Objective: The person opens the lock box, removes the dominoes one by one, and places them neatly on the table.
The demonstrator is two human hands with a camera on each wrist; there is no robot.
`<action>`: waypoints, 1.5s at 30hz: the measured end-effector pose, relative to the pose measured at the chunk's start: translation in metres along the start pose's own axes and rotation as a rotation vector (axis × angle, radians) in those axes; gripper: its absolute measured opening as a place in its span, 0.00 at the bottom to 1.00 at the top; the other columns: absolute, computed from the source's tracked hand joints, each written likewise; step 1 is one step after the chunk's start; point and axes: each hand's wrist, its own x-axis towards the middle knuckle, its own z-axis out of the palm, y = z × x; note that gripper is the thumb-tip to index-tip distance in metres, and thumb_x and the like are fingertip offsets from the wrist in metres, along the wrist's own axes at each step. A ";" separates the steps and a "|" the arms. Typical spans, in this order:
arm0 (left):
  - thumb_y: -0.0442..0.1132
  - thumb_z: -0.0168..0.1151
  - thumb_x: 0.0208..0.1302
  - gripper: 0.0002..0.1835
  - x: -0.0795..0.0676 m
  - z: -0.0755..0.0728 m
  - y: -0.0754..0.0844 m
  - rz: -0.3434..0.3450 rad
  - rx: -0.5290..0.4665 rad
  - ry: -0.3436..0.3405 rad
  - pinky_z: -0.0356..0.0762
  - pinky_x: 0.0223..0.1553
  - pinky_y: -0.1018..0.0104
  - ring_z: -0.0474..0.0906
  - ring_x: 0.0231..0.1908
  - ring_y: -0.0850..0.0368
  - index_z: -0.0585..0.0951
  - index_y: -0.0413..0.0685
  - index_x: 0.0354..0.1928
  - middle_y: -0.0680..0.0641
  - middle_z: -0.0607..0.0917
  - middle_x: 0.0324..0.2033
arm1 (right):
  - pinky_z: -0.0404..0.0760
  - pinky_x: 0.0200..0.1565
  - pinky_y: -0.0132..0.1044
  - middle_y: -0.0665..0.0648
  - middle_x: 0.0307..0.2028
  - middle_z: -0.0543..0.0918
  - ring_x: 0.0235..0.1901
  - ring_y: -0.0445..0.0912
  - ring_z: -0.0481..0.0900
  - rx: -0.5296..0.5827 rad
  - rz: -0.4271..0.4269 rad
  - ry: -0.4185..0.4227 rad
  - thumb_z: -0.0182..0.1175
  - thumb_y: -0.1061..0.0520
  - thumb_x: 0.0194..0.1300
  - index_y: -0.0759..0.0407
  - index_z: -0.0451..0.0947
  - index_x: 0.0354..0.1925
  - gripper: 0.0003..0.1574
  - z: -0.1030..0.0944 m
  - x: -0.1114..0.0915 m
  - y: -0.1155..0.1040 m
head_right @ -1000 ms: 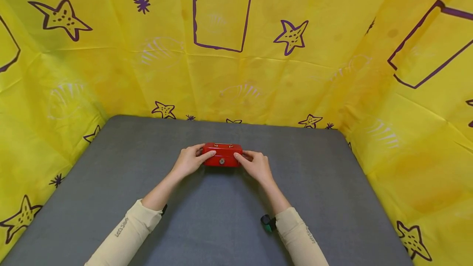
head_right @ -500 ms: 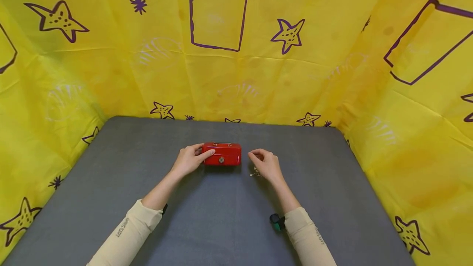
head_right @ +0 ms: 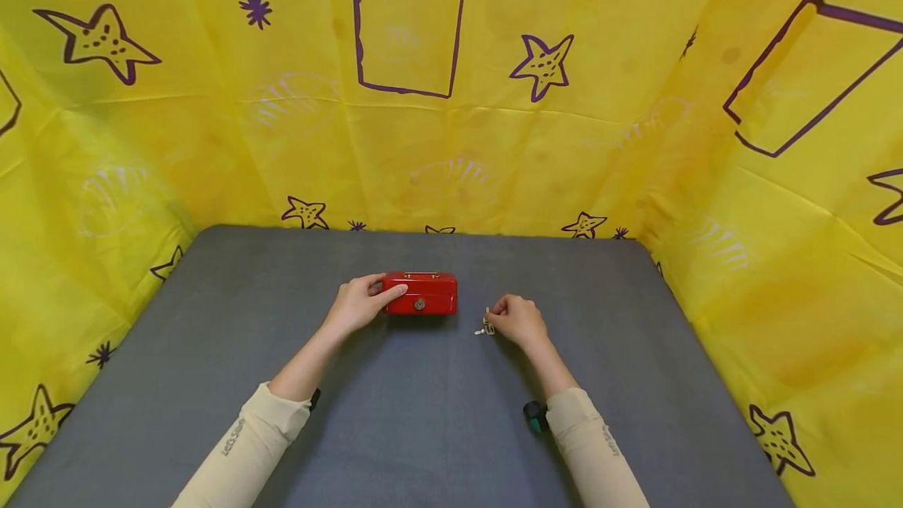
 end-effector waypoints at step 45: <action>0.55 0.66 0.61 0.35 0.000 -0.001 -0.002 -0.050 -0.040 -0.006 0.80 0.48 0.54 0.81 0.50 0.43 0.75 0.34 0.62 0.35 0.81 0.53 | 0.69 0.26 0.38 0.49 0.23 0.77 0.25 0.45 0.72 -0.052 0.027 -0.037 0.68 0.48 0.58 0.52 0.80 0.26 0.11 0.006 -0.003 0.000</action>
